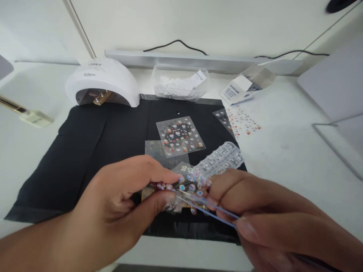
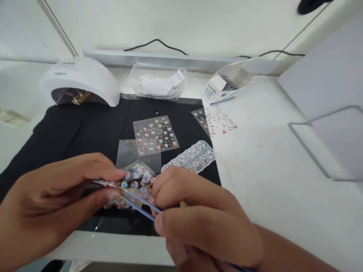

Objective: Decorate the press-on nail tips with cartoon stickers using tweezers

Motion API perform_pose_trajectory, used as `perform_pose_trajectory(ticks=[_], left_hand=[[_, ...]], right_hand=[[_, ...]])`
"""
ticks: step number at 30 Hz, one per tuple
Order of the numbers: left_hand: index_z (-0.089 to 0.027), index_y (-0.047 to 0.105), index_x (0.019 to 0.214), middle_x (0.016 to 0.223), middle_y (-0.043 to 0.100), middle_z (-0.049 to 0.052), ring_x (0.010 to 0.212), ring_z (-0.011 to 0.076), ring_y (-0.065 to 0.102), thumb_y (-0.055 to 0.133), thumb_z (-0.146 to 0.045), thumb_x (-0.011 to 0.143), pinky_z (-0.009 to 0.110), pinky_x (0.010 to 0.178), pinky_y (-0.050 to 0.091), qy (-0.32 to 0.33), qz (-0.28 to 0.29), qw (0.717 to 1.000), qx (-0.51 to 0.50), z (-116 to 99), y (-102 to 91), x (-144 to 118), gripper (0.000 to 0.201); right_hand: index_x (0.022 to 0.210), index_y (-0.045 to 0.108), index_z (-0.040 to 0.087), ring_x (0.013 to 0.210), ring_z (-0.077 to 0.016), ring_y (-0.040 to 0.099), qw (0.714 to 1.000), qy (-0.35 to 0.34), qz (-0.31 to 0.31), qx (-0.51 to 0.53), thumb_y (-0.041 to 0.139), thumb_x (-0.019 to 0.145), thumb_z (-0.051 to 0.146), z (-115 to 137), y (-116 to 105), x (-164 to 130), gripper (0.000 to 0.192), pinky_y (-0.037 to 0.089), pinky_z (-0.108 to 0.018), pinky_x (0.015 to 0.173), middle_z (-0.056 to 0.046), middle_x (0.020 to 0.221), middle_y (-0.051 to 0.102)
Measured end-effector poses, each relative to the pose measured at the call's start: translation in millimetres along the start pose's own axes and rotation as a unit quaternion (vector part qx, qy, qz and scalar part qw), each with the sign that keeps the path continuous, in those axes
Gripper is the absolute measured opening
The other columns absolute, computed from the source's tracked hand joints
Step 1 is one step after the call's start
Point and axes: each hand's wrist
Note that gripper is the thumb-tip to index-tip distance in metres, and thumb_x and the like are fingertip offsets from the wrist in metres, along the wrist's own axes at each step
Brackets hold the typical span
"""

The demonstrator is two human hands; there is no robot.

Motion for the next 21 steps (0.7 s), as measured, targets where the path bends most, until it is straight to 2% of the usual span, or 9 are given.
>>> perform_pose_trajectory(ticks=[5, 9, 12, 14, 21], left_hand=[[-0.017, 0.072, 0.099, 0.082, 0.069, -0.002, 0.067, 0.0052, 0.065, 0.063, -0.01, 0.09, 0.01, 0.062, 0.051, 0.009, 0.02, 1.0, 0.009, -2.4, -1.7, 4.3, 0.015], [-0.023, 0.071, 0.108, 0.085, 0.07, -0.004, 0.071, 0.0058, 0.066, 0.068, -0.014, 0.088, 0.01, 0.067, 0.053, 0.009, 0.013, 1.0, 0.006, -0.8, -1.8, 0.7, 0.021], [-0.032, 0.068, 0.117, 0.096, 0.073, -0.007, 0.081, 0.0069, 0.07, 0.072, -0.019, 0.086, 0.01, 0.073, 0.055, -0.019, -0.002, 0.999, -0.026, 2.2, -0.7, -2.6, 0.034], [-0.036, 0.068, 0.116, 0.098, 0.075, -0.009, 0.084, 0.0068, 0.071, 0.075, -0.019, 0.083, 0.009, 0.075, 0.056, -0.043, -0.018, 0.998, -0.048, 3.4, 0.5, -3.3, 0.038], [-0.035, 0.074, 0.103, 0.089, 0.078, -0.012, 0.079, 0.0051, 0.073, 0.073, -0.013, 0.079, 0.006, 0.071, 0.055, -0.093, -0.064, 0.989, -0.094, 0.4, 5.3, 0.7, 0.033]], right_hand=[[0.092, 0.076, 0.026, 0.059, -0.0207, 0.061, 0.999, 0.003, 0.034, 0.022, 0.074, 0.083, 0.031, 3.7, -3.9, 6.0, 0.011, 0.057, -0.039, 0.056, -0.003, 0.063, 0.06], [0.1, 0.077, 0.022, 0.067, -0.0215, 0.063, 0.993, 0.058, 0.083, 0.062, 0.062, 0.09, 0.024, 6.6, -12.8, 12.5, 0.018, 0.058, -0.041, 0.062, -0.006, 0.071, 0.062], [0.104, 0.077, 0.024, 0.071, -0.0207, 0.062, 0.987, 0.094, 0.068, 0.107, 0.06, 0.092, 0.02, 5.6, -16.4, 14.5, 0.022, 0.057, -0.04, 0.064, -0.005, 0.074, 0.063], [0.104, 0.077, 0.024, 0.074, -0.0213, 0.063, 0.984, 0.112, 0.058, 0.123, 0.061, 0.091, 0.019, 4.1, -15.9, 14.2, 0.021, 0.057, -0.04, 0.067, -0.005, 0.074, 0.063], [0.102, 0.077, 0.024, 0.078, -0.0219, 0.065, 0.982, 0.128, 0.044, 0.129, 0.06, 0.092, 0.02, 2.4, -14.0, 12.1, 0.02, 0.058, -0.042, 0.07, -0.006, 0.078, 0.066]])
Point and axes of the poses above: each hand's wrist, its own x-axis towards the middle knuckle, its own y-axis out of the palm, z = x × y
